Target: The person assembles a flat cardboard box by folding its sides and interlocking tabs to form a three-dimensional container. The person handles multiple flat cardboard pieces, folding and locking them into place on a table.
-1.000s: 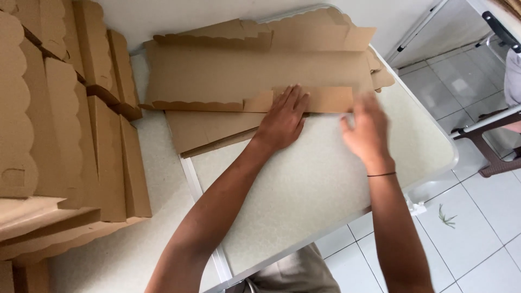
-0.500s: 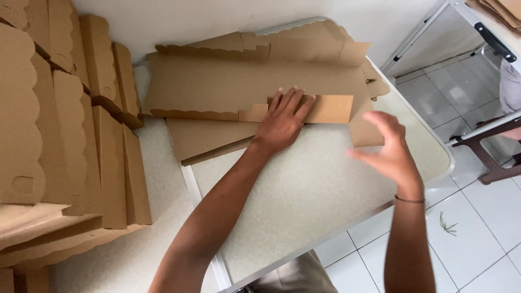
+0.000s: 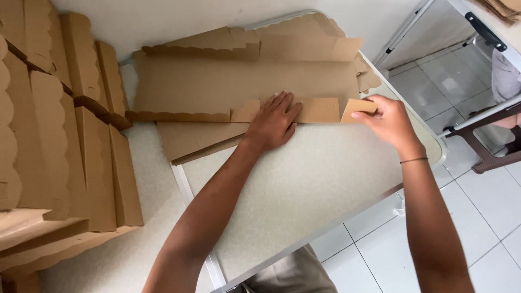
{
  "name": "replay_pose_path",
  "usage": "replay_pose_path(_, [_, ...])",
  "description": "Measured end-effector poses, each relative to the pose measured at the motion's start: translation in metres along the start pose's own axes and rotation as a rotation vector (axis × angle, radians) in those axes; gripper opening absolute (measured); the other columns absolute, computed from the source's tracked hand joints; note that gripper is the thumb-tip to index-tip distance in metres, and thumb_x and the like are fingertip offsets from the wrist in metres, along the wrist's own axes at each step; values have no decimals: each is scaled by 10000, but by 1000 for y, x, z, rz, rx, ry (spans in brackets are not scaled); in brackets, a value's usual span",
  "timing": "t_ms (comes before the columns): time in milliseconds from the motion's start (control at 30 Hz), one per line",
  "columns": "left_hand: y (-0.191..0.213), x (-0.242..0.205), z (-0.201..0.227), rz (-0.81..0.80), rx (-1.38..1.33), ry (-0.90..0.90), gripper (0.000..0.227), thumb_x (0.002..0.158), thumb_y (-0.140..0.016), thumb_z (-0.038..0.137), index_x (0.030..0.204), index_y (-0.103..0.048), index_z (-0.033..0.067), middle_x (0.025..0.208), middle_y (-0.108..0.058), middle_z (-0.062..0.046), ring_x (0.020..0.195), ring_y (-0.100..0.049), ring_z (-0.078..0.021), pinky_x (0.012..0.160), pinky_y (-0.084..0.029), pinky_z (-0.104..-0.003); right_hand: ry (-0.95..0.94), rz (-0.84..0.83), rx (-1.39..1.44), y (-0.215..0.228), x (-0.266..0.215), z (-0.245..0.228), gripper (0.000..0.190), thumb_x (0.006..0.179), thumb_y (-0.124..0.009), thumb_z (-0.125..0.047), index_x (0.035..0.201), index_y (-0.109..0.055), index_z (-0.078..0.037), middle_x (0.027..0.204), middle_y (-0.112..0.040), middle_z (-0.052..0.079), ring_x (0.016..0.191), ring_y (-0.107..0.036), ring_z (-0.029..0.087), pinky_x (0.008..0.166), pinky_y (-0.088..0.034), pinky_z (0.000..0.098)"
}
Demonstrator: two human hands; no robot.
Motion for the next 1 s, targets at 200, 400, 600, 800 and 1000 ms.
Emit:
replay_pose_path(200, [-6,0,7,-28,20,-7,464,1068,-450,236,1478,-484,22,1560,-417,-240,1516,-337,-368,1274,-223,-516,-10,-47,-220,-17,20,2,611,843,-842,-208,1385,-617,-38,1242,-583,249,1082,-661,436,940,-532,506])
replay_pose_path(400, [-6,0,7,-26,15,-13,481,1068,-430,233,1485,-471,-3,1572,-412,-239,1514,-341,-371,1273,-228,-524,204,88,-772,-64,0,44,166,1029,-667,-342,1105,-802,-284,1037,-789,-34,1067,-735,167,1157,-437,442])
replay_pose_path(600, [-5,1,6,-29,14,-15,483,1075,-416,237,1490,-465,-4,1575,-414,-239,1512,-343,-374,1272,-226,-532,-77,-360,-707,-73,-35,-68,854,1025,-447,-546,1516,-367,147,1592,-308,392,1511,-294,485,1214,-273,554])
replay_pose_path(800, [-4,1,8,-42,-32,-1,498,1076,-436,243,1530,-423,36,1583,-388,-235,1514,-327,-395,1276,-201,-560,-130,-361,-706,-72,-27,-40,803,1022,-400,-587,1549,-411,18,1661,-323,214,1542,-281,369,1202,-268,567])
replay_pose_path(1000, [9,-1,8,-8,-126,-74,472,1069,-362,246,1500,-426,64,1577,-373,-235,1526,-287,-418,1293,-180,-567,-13,69,-223,-8,-28,-25,1094,713,-874,-288,1521,-304,180,1404,-459,416,1341,-419,582,1149,-323,635])
Point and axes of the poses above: each hand's wrist, its own x-axis towards the middle knuckle, its own y-axis out of the back of the hand, z = x × y, the point moved 8 cm from there along x, towards the middle knuckle
